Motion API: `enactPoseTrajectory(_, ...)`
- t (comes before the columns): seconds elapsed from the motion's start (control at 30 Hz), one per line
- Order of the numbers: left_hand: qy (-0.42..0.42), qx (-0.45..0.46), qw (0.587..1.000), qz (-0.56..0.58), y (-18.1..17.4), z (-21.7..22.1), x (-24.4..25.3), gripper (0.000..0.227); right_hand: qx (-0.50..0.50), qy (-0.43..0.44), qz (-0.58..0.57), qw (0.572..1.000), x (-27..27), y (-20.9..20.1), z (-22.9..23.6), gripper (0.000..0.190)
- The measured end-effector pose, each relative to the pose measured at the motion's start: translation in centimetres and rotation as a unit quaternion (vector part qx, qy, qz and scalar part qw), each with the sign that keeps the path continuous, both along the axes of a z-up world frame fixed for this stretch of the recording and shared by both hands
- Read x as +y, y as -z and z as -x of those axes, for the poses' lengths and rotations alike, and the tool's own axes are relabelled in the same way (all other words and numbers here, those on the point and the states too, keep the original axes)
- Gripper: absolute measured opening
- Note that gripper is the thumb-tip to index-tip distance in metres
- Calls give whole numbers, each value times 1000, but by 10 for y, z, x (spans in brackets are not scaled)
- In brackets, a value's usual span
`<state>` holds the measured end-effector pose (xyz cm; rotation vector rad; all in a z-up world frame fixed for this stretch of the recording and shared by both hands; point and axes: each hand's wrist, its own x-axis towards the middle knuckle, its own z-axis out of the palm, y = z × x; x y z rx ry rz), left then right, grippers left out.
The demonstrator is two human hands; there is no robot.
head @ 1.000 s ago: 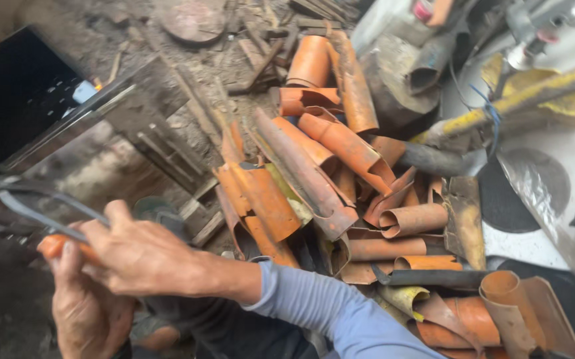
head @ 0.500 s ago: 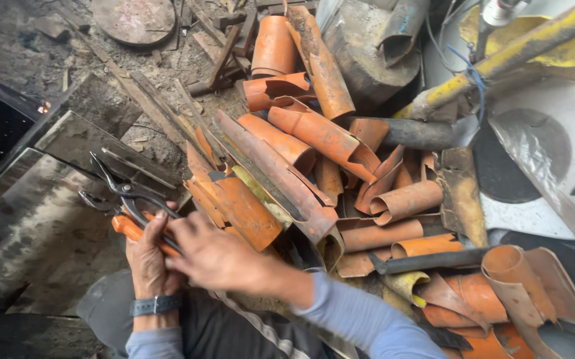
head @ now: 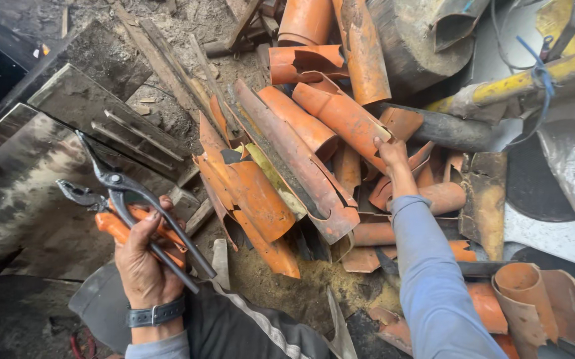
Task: The person repeatedly picks up orange pipe sections, dips them into a black liquid bath using pliers, and then places them onto a metal rack to drain. The process is repeated for several pipe sections.
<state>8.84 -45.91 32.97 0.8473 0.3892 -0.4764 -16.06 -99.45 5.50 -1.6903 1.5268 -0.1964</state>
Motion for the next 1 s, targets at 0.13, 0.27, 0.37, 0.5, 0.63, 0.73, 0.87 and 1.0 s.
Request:
enactPoseTrajectory(0.13, 24, 4, 1000, 6, 2, -1, -6, 22, -56, 47, 6, 997, 11, -6, -15, 48)
enactPoseTrajectory(0.27, 42, 15, 999, -25, 10, -2, -13, 21, 163, 20, 215, 963, 49, -41, -30, 70)
enactPoseTrajectory(0.37, 54, 19, 998, -38, 14, 0, -17, 19, 98, -105, 171, 975, 92, -71, -41, 63)
enactPoseTrajectory(0.5, 66, 16, 997, -38, 13, 2, -26, 22, 94, -296, -90, 946, 151, -93, -60, 83)
enactPoseTrajectory(0.63, 57, 42, 995, -68, 6, 1, -30, 24, 146, -426, -95, 888, 179, -102, -71, 128)
enactPoseTrajectory(0.73, 63, 34, 996, -60, 6, 1, -29, 23, 228, -416, -112, 873, 185, -103, -72, 117)
enactPoseTrajectory(0.87, 63, 24, 997, -46, 8, 4, -29, 23, 199, -389, -79, 896, 188, -92, -65, 112)
enactPoseTrajectory(1.0, 73, 36, 995, -60, 10, 3, -32, 23, 64, -155, -34, 985, 151, -66, -54, 81)
